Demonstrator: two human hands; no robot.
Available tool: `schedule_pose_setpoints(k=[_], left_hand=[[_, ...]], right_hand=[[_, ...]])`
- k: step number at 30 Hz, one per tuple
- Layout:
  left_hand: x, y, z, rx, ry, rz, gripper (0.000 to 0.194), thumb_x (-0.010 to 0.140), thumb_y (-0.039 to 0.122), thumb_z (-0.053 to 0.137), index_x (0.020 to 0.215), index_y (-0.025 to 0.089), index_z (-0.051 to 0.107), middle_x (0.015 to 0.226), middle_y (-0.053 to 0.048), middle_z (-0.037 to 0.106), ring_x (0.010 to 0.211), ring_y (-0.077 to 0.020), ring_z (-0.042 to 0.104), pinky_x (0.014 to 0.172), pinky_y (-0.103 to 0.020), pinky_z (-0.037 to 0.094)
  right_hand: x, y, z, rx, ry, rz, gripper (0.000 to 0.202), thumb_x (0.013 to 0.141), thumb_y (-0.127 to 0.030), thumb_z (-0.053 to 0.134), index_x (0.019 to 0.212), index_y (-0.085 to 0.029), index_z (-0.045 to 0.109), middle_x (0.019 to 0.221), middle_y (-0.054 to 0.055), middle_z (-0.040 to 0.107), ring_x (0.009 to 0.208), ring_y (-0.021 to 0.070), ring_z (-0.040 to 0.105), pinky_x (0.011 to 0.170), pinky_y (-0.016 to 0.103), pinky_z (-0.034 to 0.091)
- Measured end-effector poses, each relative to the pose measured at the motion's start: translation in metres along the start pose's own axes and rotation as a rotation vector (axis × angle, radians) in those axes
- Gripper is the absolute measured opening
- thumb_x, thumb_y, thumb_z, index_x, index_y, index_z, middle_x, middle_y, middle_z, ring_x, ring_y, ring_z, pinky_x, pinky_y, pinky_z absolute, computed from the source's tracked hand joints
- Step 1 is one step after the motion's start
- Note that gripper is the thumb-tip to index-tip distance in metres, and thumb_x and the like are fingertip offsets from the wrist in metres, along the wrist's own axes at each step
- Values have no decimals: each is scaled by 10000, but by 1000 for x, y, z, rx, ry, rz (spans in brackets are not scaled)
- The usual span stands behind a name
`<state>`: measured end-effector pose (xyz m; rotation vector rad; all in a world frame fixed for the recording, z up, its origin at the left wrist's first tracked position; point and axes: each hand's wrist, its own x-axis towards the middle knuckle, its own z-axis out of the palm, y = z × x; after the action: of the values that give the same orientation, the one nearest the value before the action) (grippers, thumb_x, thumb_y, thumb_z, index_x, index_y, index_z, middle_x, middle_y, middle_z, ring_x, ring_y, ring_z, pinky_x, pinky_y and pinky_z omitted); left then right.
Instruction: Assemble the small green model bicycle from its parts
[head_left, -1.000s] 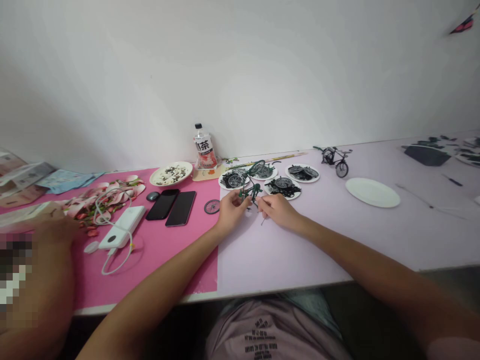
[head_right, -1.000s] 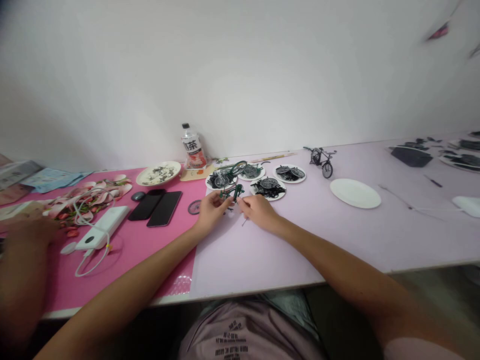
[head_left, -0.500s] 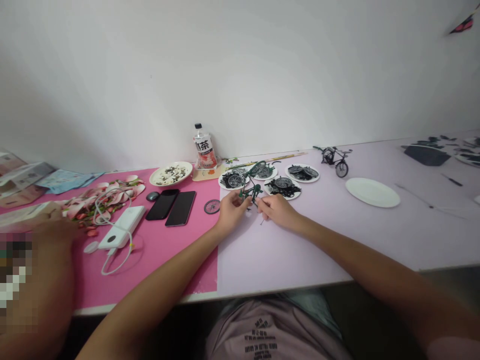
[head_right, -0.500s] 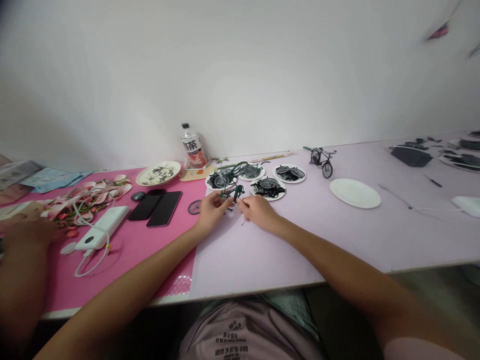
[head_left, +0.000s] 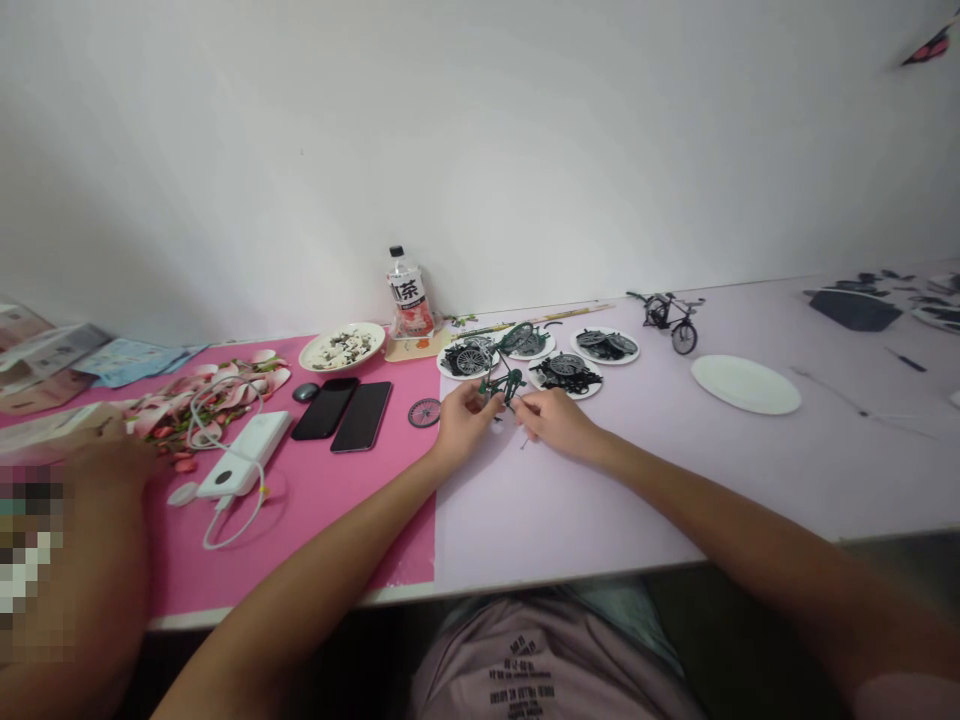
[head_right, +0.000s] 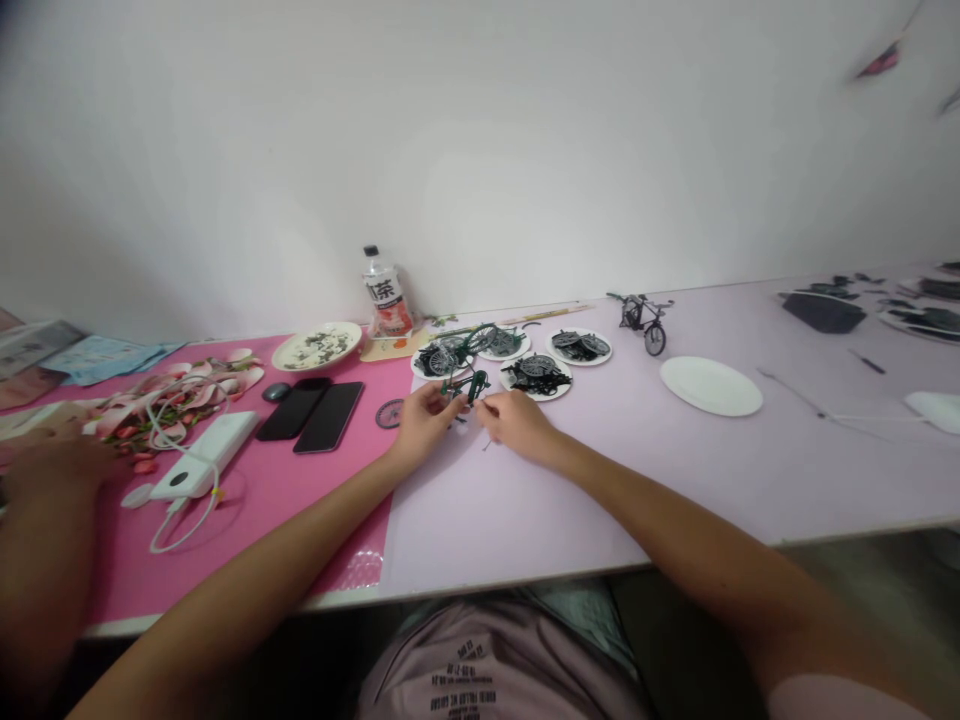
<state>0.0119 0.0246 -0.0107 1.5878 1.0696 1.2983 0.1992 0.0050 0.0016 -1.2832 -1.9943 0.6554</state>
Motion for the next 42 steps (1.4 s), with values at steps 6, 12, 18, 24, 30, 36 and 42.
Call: schedule_pose_setpoints(k=[6, 12, 18, 24, 30, 36, 42], left_hand=[[0, -1, 0, -25, -6, 15, 317, 813, 439, 797, 934, 167, 688, 764, -57, 759, 712, -204, 735, 605, -262, 536], [0, -1, 0, -23, 1, 3, 337, 805, 443, 801, 943, 161, 680, 741, -57, 750, 694, -201, 727, 595, -258, 520], [0, 0, 0, -6, -7, -2, 337, 806, 436, 797, 950, 151, 690, 728, -52, 750, 631, -168, 684, 559, -239, 476], [1, -4, 0, -21, -7, 6, 325, 805, 426, 797, 949, 152, 697, 744, -52, 750, 652, -173, 694, 576, -243, 489], [1, -3, 0, -14, -5, 11, 325, 806, 435, 799, 937, 157, 692, 733, -48, 743, 649, -174, 689, 578, -247, 485], [1, -4, 0, 2, 13, 22, 323, 798, 434, 808, 922, 158, 696, 707, -35, 726, 619, -161, 658, 557, -241, 466], [1, -7, 1, -42, -1, 10, 345, 783, 456, 822, 899, 164, 680, 715, -47, 733, 673, -187, 695, 603, -258, 511]], right_hand=[[-1, -1, -2, 29, -21, 26, 522, 1044, -478, 416, 647, -203, 617, 509, -1, 614, 499, 153, 594, 610, 282, 422], [-1, 1, 0, -9, 18, -20, 389, 970, -363, 525, 610, -217, 501, 535, -16, 583, 506, 138, 525, 550, 274, 344], [0, 1, 0, -8, -25, -9, 397, 975, -322, 497, 595, -210, 490, 526, -16, 587, 519, 136, 578, 562, 255, 361], [0, 0, -1, -7, -80, 26, 422, 1031, -373, 437, 690, -195, 609, 503, -13, 595, 498, 146, 598, 585, 258, 408], [0, -1, -2, -3, -86, 32, 431, 1040, -389, 432, 713, -190, 631, 523, -6, 608, 512, 152, 602, 589, 265, 402], [-1, 1, 0, -4, -53, -6, 417, 1008, -383, 487, 634, -205, 531, 525, -16, 576, 506, 135, 538, 560, 266, 337], [-1, 2, 0, -32, -48, -41, 342, 982, -301, 497, 665, -198, 569, 561, -14, 591, 538, 136, 540, 573, 270, 323]])
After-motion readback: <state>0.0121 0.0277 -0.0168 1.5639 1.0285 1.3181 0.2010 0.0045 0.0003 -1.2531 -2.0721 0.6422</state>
